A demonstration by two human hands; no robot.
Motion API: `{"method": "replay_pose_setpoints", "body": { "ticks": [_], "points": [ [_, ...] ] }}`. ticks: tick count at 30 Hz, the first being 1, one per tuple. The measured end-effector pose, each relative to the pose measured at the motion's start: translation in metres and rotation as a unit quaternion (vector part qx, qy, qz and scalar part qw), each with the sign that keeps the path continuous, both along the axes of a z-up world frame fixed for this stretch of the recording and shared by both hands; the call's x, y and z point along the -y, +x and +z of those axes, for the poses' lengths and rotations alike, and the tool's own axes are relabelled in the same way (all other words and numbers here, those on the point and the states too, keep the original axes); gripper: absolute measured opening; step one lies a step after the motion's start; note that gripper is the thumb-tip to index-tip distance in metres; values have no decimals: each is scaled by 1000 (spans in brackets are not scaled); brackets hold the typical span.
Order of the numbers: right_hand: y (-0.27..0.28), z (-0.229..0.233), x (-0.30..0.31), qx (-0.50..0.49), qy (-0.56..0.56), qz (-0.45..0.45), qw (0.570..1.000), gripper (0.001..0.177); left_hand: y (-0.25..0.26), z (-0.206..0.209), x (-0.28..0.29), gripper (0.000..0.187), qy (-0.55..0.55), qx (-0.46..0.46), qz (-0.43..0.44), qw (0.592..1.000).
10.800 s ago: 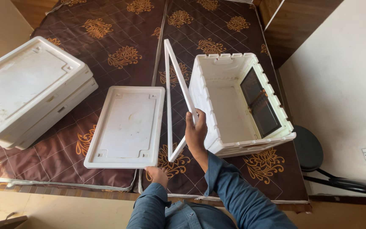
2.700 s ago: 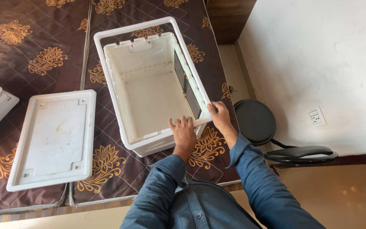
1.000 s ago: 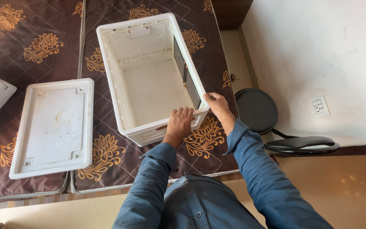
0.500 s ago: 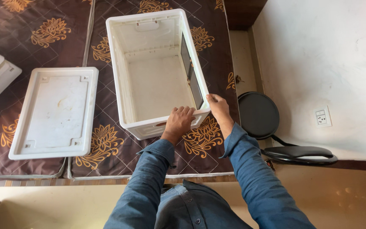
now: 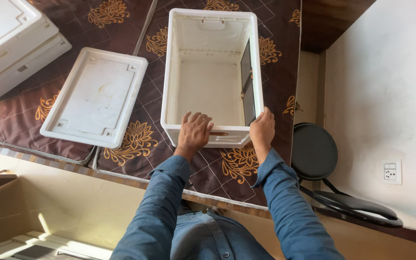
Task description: The person unfolds a collapsed white plastic storage box on a bed, expands its sides into a rectangular shape, and secures the lid. The person then flips the box over to show the front with a mesh window and handle.
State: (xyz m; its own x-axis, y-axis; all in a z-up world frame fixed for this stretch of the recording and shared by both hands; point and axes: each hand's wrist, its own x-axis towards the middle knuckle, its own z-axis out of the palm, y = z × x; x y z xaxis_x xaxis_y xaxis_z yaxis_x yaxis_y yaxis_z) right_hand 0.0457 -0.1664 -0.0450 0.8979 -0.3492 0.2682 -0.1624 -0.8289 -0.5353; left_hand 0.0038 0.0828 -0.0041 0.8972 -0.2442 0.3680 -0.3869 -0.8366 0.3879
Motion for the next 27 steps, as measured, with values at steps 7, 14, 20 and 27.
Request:
{"method": "replay_pose_setpoints", "body": {
  "ticks": [7, 14, 20, 27],
  "points": [
    [-7, 21, -8, 40, -117, 6, 992, 46, 11, 3, -16, 57, 29, 21, 113, 993],
    [-8, 42, -32, 125, -230, 89, 961, 45, 32, 14, -39, 85, 5, -127, 285, 950],
    [-7, 37, -96, 103, -137, 177, 969, 38, 52, -1, -59, 73, -129, -135, 275, 943],
    [9, 26, -168, 7, -19, 257, 966, 36, 74, -16, -82, 58, -197, -219, 245, 924]
  ]
}}
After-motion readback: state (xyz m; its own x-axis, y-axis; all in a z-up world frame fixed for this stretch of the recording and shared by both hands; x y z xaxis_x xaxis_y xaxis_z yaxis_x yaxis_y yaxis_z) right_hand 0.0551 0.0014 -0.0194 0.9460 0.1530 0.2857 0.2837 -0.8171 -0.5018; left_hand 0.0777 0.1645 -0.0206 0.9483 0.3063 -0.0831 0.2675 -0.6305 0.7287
